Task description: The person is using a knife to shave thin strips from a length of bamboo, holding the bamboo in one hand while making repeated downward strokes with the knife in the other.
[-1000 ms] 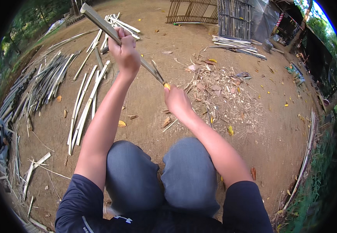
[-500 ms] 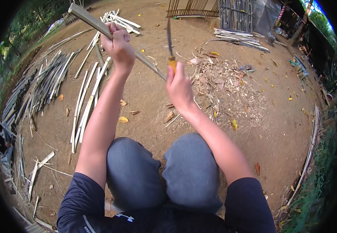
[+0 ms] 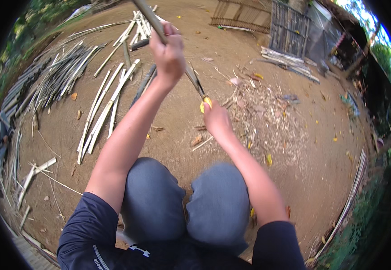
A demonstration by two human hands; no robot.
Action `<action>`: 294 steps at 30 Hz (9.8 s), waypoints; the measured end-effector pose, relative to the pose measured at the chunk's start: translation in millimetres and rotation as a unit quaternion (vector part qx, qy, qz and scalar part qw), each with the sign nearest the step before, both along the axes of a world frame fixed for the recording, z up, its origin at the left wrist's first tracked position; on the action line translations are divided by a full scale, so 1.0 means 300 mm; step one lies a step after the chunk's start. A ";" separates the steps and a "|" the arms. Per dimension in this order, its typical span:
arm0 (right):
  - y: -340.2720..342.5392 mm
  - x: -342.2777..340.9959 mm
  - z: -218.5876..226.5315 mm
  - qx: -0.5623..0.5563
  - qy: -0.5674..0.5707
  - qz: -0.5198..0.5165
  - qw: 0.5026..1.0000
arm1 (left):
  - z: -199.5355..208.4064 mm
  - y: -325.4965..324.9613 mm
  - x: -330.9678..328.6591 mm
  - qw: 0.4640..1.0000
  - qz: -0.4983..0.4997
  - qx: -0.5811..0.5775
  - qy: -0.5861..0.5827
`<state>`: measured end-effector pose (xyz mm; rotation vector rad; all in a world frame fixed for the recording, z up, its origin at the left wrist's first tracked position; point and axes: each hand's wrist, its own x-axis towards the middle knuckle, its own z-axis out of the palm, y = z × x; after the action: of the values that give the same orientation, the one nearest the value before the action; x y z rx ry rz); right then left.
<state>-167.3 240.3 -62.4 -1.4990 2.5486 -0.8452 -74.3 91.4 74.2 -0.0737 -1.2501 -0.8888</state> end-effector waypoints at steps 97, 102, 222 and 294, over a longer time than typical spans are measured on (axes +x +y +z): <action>-0.065 -0.080 0.024 0.124 -0.372 0.061 0.918 | 0.019 -0.054 0.072 0.992 -0.096 0.057 0.065; -0.081 -0.132 -0.067 -0.013 -0.142 0.091 0.986 | 0.022 -0.065 0.060 0.992 -0.099 0.044 0.063; -0.033 -0.076 -0.047 -0.096 -0.150 0.110 0.978 | -0.060 0.038 0.168 0.992 -0.064 0.082 0.075; -0.052 0.004 -0.129 0.055 0.035 0.042 0.997 | -0.054 0.043 0.168 0.990 -0.022 0.112 0.079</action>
<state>-166.1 224.8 -101.0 -1.6151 2.5139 -0.6431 -24.0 104.2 58.1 0.0063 -0.9986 -1.0367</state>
